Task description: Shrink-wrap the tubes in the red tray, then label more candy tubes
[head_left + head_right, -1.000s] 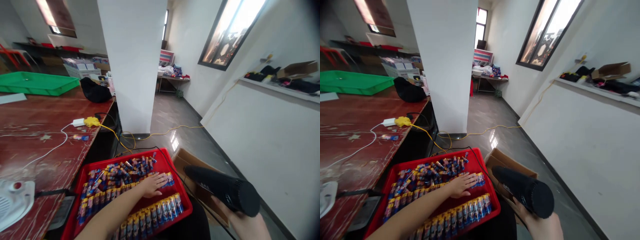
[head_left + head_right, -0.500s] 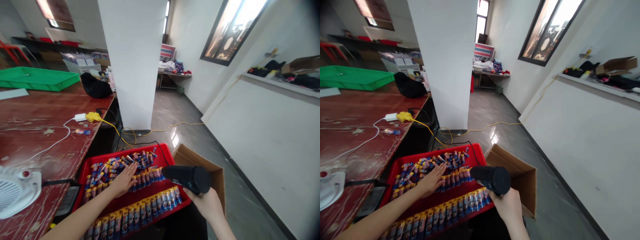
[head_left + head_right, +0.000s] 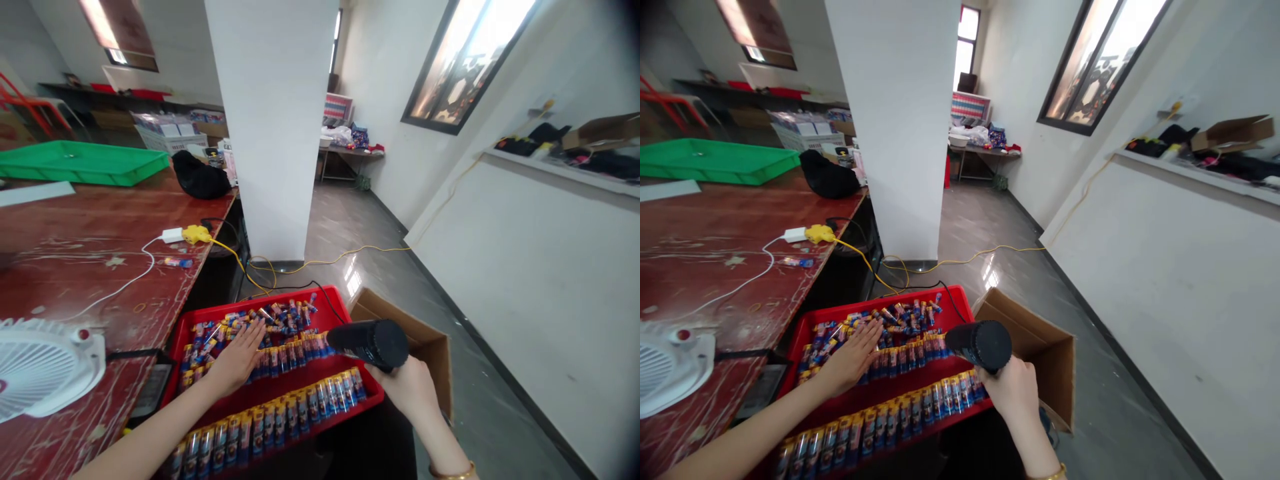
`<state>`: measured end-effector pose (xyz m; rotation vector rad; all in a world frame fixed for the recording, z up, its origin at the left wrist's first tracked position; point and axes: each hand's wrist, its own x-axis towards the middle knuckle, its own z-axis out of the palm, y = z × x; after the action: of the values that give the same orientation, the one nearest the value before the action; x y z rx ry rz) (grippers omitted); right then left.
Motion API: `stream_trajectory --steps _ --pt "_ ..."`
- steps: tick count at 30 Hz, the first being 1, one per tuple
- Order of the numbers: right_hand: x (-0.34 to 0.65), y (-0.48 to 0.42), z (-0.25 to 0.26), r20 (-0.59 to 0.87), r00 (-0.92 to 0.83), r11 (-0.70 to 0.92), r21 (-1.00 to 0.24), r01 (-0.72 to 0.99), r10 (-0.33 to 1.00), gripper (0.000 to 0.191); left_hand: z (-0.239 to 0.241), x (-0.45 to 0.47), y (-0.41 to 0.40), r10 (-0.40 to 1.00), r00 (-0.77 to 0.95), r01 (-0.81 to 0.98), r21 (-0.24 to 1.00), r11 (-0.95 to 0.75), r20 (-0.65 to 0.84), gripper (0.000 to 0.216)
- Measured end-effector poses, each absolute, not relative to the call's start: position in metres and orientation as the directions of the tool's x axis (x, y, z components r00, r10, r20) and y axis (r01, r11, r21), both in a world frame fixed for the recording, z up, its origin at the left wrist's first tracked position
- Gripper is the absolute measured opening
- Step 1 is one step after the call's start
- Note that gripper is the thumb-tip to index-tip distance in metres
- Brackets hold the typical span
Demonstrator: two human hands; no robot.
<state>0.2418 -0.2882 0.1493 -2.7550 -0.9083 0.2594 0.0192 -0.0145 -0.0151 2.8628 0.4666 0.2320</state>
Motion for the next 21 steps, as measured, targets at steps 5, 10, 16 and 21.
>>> stream_trajectory --steps 5,10,16,21 --pt "0.242 -0.286 0.146 -0.134 0.766 -0.762 -0.305 0.571 0.628 0.021 -0.030 0.001 -0.016 0.528 0.848 0.487 0.330 -0.809 0.044 0.062" --pt "0.253 -0.293 0.149 -0.172 0.756 -0.771 -0.240 0.589 0.631 0.023 -0.046 -0.017 -0.020 0.686 0.721 0.663 0.383 -0.644 -0.096 0.074" --pt "0.268 -0.304 0.156 -0.119 0.834 -0.842 -0.107 0.528 0.538 0.037 -0.051 -0.031 -0.019 0.776 0.601 0.768 0.407 -0.495 -0.191 0.077" --pt "0.265 -0.299 0.164 -0.128 0.809 -0.818 -0.052 0.572 0.574 0.031 -0.048 -0.045 -0.017 0.802 0.557 0.796 0.417 -0.439 -0.217 0.076"
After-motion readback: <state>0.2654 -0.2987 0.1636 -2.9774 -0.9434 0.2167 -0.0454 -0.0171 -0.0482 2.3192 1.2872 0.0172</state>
